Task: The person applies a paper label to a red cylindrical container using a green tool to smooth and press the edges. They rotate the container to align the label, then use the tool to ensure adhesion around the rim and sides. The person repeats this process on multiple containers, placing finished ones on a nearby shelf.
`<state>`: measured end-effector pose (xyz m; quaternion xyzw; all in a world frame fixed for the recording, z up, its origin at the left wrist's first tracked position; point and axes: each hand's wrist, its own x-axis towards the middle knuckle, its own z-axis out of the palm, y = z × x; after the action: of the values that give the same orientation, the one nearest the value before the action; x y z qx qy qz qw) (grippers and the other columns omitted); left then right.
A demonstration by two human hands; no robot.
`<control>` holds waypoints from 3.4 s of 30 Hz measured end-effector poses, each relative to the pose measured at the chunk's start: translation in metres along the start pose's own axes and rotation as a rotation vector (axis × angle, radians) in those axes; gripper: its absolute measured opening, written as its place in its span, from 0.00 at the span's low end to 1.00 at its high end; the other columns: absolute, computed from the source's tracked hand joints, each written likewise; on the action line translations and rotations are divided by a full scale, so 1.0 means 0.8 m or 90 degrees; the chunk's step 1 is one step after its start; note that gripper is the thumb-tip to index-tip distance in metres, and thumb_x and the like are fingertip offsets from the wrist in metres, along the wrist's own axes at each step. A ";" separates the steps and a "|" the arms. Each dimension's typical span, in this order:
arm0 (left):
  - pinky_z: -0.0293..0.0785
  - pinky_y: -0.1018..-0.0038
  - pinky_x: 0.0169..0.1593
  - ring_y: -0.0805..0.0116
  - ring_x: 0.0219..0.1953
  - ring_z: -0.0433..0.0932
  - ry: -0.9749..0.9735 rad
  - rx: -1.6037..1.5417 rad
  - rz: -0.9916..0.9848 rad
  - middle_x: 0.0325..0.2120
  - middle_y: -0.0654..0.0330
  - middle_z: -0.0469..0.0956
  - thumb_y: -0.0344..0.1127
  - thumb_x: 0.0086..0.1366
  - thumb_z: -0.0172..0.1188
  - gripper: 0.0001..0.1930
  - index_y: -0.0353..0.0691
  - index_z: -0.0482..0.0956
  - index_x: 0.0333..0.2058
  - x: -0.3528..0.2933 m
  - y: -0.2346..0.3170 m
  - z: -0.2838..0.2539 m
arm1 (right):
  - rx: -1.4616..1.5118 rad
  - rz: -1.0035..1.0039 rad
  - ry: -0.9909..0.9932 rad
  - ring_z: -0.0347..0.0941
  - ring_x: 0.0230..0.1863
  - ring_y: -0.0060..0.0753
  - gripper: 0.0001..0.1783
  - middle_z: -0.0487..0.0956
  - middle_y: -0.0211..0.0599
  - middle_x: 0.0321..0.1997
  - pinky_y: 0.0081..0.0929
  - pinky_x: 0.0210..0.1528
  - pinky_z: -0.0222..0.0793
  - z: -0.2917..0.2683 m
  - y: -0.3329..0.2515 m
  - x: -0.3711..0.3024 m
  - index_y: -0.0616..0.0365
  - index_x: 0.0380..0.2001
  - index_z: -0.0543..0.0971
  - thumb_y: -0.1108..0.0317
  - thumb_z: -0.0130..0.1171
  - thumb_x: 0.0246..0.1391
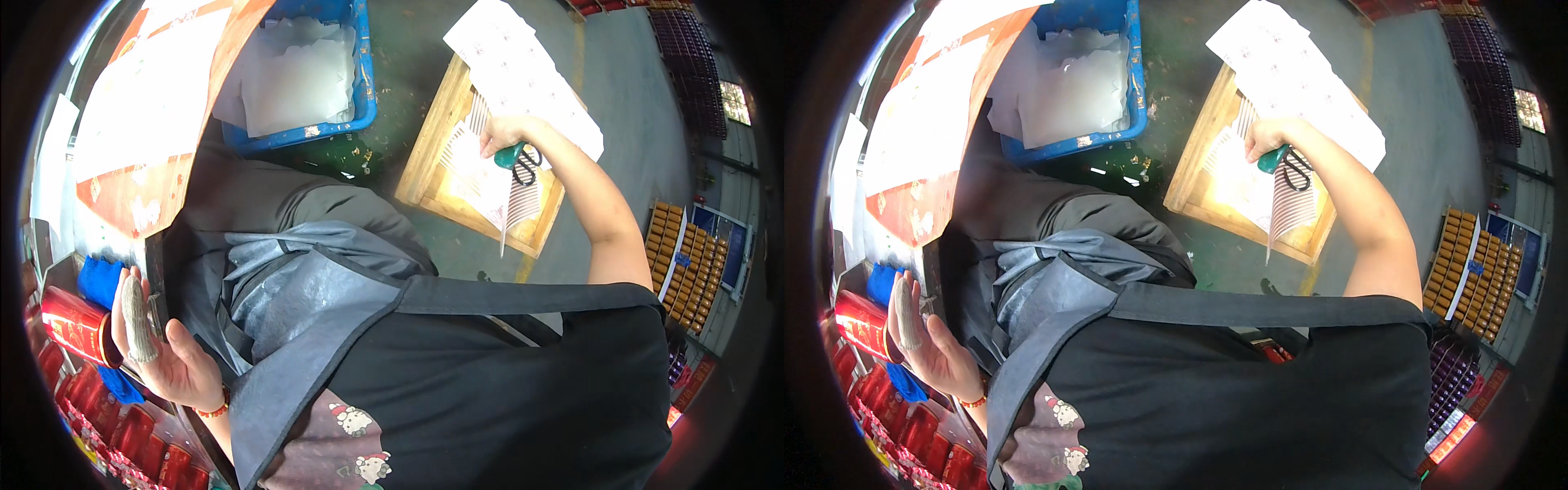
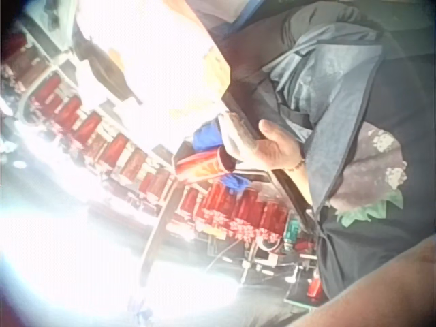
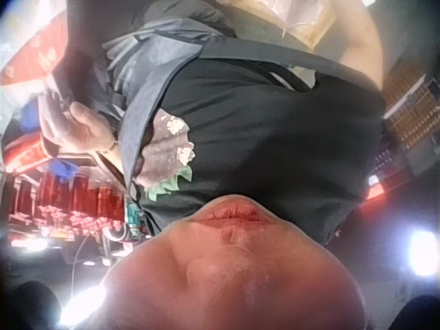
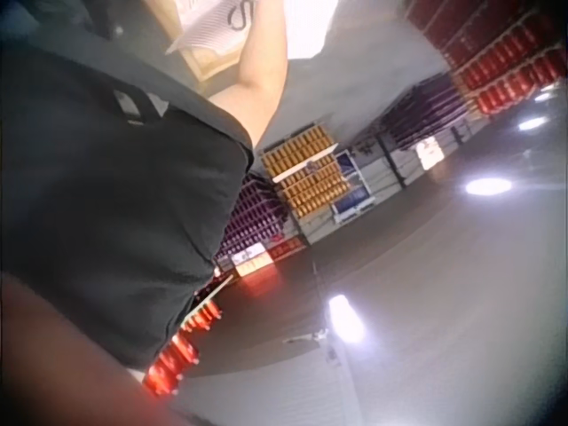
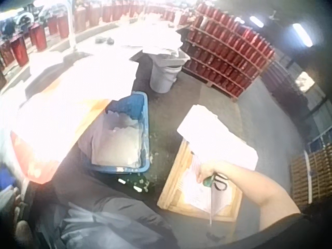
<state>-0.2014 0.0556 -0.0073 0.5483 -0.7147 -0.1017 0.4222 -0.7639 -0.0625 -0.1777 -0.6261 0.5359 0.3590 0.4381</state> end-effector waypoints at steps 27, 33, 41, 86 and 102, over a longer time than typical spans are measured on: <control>0.66 0.62 0.67 0.50 0.62 0.73 -0.031 -0.048 -0.057 0.59 0.43 0.72 0.34 0.74 0.57 0.21 0.24 0.72 0.58 -0.008 -0.011 0.015 | 0.198 0.202 0.190 0.79 0.41 0.34 0.21 0.84 0.41 0.40 0.34 0.46 0.75 0.040 0.042 -0.108 0.57 0.42 0.85 0.67 0.75 0.41; 0.67 0.62 0.66 0.51 0.62 0.73 -0.035 -0.060 -0.060 0.59 0.43 0.73 0.33 0.73 0.57 0.20 0.24 0.73 0.58 -0.009 -0.014 0.016 | 0.256 0.293 0.167 0.79 0.45 0.36 0.29 0.84 0.42 0.43 0.32 0.51 0.73 0.048 0.084 -0.138 0.61 0.49 0.84 0.64 0.75 0.40; 0.67 0.62 0.66 0.51 0.62 0.74 -0.026 -0.076 -0.065 0.59 0.44 0.73 0.32 0.73 0.58 0.20 0.25 0.74 0.57 -0.009 -0.014 0.018 | 0.090 0.300 0.309 0.81 0.40 0.37 0.24 0.85 0.43 0.38 0.33 0.45 0.75 0.028 0.031 -0.136 0.53 0.44 0.86 0.63 0.75 0.39; 0.76 0.75 0.44 0.75 0.39 0.80 0.211 -0.526 -0.326 0.39 0.55 0.83 0.30 0.72 0.58 0.12 0.29 0.76 0.50 0.005 0.032 -0.010 | 0.436 -0.627 0.206 0.65 0.26 0.11 0.17 0.70 0.20 0.27 0.14 0.31 0.62 -0.086 -0.496 -0.154 0.67 0.54 0.73 0.67 0.56 0.68; 0.77 0.74 0.53 0.74 0.49 0.79 0.254 -0.765 -0.376 0.49 0.56 0.81 0.36 0.72 0.61 0.21 0.30 0.73 0.58 0.012 0.010 -0.041 | 0.545 -0.593 -0.007 0.68 0.25 0.09 0.23 0.77 0.26 0.39 0.10 0.28 0.66 -0.104 -0.501 -0.143 0.65 0.64 0.67 0.70 0.55 0.69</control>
<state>-0.1840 0.0605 0.0225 0.3989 -0.2646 -0.4875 0.7302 -0.3901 -0.0826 0.0227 -0.5611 0.3012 -0.1121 0.7628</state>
